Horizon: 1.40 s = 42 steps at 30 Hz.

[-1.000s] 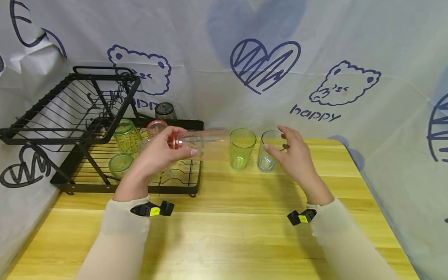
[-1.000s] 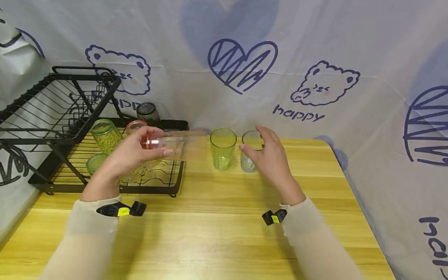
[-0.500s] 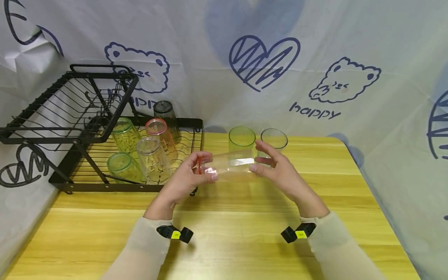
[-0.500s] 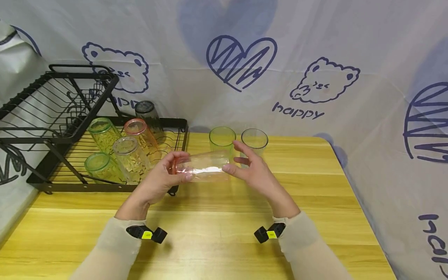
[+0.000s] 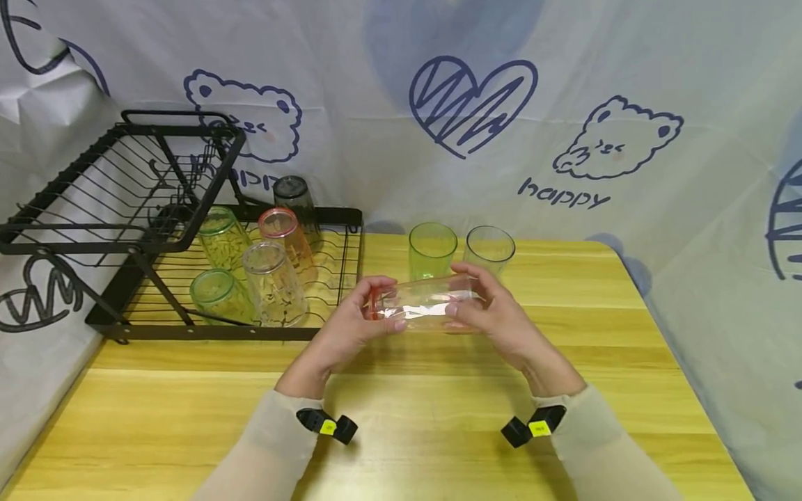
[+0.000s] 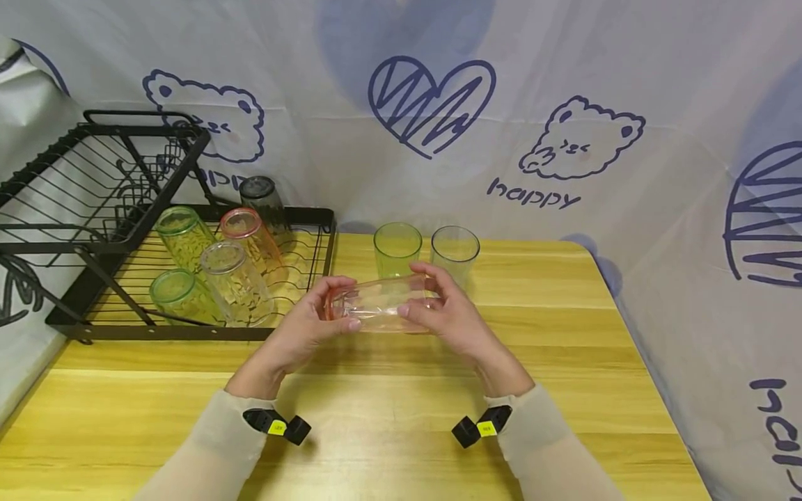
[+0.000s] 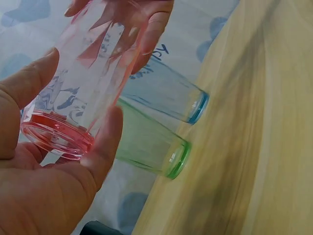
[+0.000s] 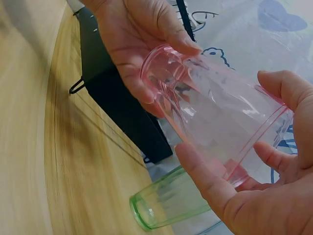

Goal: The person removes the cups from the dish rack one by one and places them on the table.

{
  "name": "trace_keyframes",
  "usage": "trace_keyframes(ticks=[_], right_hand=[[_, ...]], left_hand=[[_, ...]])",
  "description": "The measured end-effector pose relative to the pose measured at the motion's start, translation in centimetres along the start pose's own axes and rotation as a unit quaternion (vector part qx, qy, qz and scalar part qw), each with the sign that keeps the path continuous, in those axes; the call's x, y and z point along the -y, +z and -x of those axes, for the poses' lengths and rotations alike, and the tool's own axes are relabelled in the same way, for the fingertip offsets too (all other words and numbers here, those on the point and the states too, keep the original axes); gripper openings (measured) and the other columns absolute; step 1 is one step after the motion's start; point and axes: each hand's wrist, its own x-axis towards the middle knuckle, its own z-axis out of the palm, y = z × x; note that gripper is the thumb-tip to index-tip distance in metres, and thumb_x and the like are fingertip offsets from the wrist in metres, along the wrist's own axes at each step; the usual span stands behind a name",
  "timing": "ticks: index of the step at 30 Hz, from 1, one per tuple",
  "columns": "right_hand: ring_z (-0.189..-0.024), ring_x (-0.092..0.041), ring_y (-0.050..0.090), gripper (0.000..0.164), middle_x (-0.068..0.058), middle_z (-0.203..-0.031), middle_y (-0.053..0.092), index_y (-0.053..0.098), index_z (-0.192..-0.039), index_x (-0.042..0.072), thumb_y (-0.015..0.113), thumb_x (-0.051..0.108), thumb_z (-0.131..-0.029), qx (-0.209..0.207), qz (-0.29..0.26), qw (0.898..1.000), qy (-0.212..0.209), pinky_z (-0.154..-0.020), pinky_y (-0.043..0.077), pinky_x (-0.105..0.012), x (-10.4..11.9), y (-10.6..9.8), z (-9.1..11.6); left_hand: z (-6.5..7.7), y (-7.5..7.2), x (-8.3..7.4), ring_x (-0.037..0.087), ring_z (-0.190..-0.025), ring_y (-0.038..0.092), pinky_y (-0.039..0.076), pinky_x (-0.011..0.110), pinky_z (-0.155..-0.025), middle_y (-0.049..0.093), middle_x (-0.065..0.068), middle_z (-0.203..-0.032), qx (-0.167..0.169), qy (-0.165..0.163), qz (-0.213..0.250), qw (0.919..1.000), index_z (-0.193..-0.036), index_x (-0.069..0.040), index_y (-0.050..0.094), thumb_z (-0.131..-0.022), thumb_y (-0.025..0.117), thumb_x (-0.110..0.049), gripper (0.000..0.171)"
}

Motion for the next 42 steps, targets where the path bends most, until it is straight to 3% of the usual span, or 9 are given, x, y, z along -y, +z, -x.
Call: trace_keyframes(ticks=[7,12,15,19,22,25,30,38,42], right_hand=[[-0.136,-0.047,0.050,0.072,-0.027,-0.150,0.042,0.035,-0.161,0.009,0.068,-0.001,-0.098,-0.014,0.031,0.999,-0.012,-0.093,0.063,-0.035,0.0,-0.2,0.1],[-0.129,-0.041,0.057,0.071,-0.025,-0.150,0.047,0.039,-0.161,0.013,0.071,0.004,-0.098,-0.028,0.093,0.995,-0.022,-0.091,0.062,-0.030,0.2,-0.4,0.2],[-0.126,-0.036,0.059,0.071,-0.022,-0.150,0.050,0.041,-0.159,0.015,0.076,0.011,-0.096,-0.049,0.143,0.988,-0.021,-0.088,0.061,-0.027,0.6,-0.5,0.4],[-0.129,-0.036,0.059,0.075,-0.015,-0.150,0.052,0.042,-0.158,0.019,0.081,0.025,-0.094,-0.074,0.227,0.971,-0.006,-0.088,0.060,-0.035,1.9,-0.9,1.0],[-0.130,-0.037,0.060,0.079,-0.012,-0.152,0.052,0.041,-0.159,0.020,0.081,0.036,-0.093,-0.087,0.314,0.946,0.006,-0.090,0.061,-0.046,3.3,-1.4,1.7],[-0.132,-0.038,0.060,0.083,-0.015,-0.154,0.051,0.038,-0.161,0.016,0.079,0.044,-0.093,-0.093,0.388,0.917,0.017,-0.093,0.060,-0.054,4.7,-2.3,2.2],[-0.129,-0.044,0.060,0.084,-0.022,-0.158,0.047,0.038,-0.161,0.010,0.077,0.045,-0.094,-0.086,0.468,0.879,0.038,-0.093,0.060,-0.059,6.7,-4.5,2.4],[-0.137,-0.057,0.044,0.087,-0.038,-0.151,0.044,0.036,-0.161,0.001,0.075,0.042,-0.094,-0.082,0.559,0.822,0.076,-0.107,0.041,-0.075,7.9,-8.8,1.5],[-0.138,-0.062,0.039,0.090,-0.042,-0.153,0.038,0.032,-0.163,0.000,0.074,0.040,-0.094,-0.102,0.570,0.809,0.097,-0.107,0.037,-0.079,7.3,-10.7,0.6]], left_hand=[[-0.1,0.1,0.1,0.037,-0.150,0.043,0.053,0.037,-0.111,0.043,0.013,-0.162,0.009,0.012,-0.007,0.9999,-0.152,-0.007,0.045,-0.090,0.080,0.002,0.071],[0.1,0.2,0.2,0.033,-0.133,0.058,0.056,0.040,-0.104,0.050,0.010,-0.157,-0.007,-0.006,-0.071,0.9974,-0.152,-0.019,0.049,-0.090,0.085,-0.012,0.072],[0.2,0.3,0.1,0.031,-0.125,0.062,0.057,0.042,-0.101,0.052,0.009,-0.154,-0.016,-0.005,-0.115,0.9932,-0.152,-0.022,0.051,-0.090,0.086,-0.020,0.072],[0.3,0.1,-0.1,0.034,-0.136,0.057,0.053,0.046,-0.112,0.051,0.008,-0.153,-0.038,0.016,-0.170,0.9846,-0.151,-0.019,0.052,-0.092,0.084,-0.023,0.067],[0.5,-0.2,-0.2,0.036,-0.136,0.056,0.052,0.050,-0.111,0.055,0.007,-0.149,-0.076,0.036,-0.252,0.9642,-0.146,-0.017,0.058,-0.096,0.080,-0.025,0.056],[0.7,-0.5,-0.2,0.037,-0.131,0.058,0.053,0.053,-0.107,0.058,0.009,-0.146,-0.105,0.051,-0.344,0.9316,-0.140,-0.015,0.064,-0.099,0.077,-0.027,0.045],[0.6,-0.8,0.4,0.034,-0.135,0.056,0.049,0.053,-0.112,0.063,0.011,-0.140,-0.116,0.073,-0.434,0.8907,-0.132,-0.011,0.070,-0.101,0.074,-0.025,0.035],[0.7,-1.0,1.2,0.033,-0.129,0.059,0.051,0.049,-0.109,0.066,0.012,-0.131,-0.125,0.092,-0.484,0.8614,-0.124,-0.008,0.073,-0.098,0.074,-0.016,0.027],[0.8,-1.0,1.4,0.033,-0.126,0.060,0.052,0.049,-0.108,0.066,0.014,-0.130,-0.127,0.105,-0.497,0.8518,-0.123,-0.006,0.073,-0.096,0.073,-0.006,0.027]])
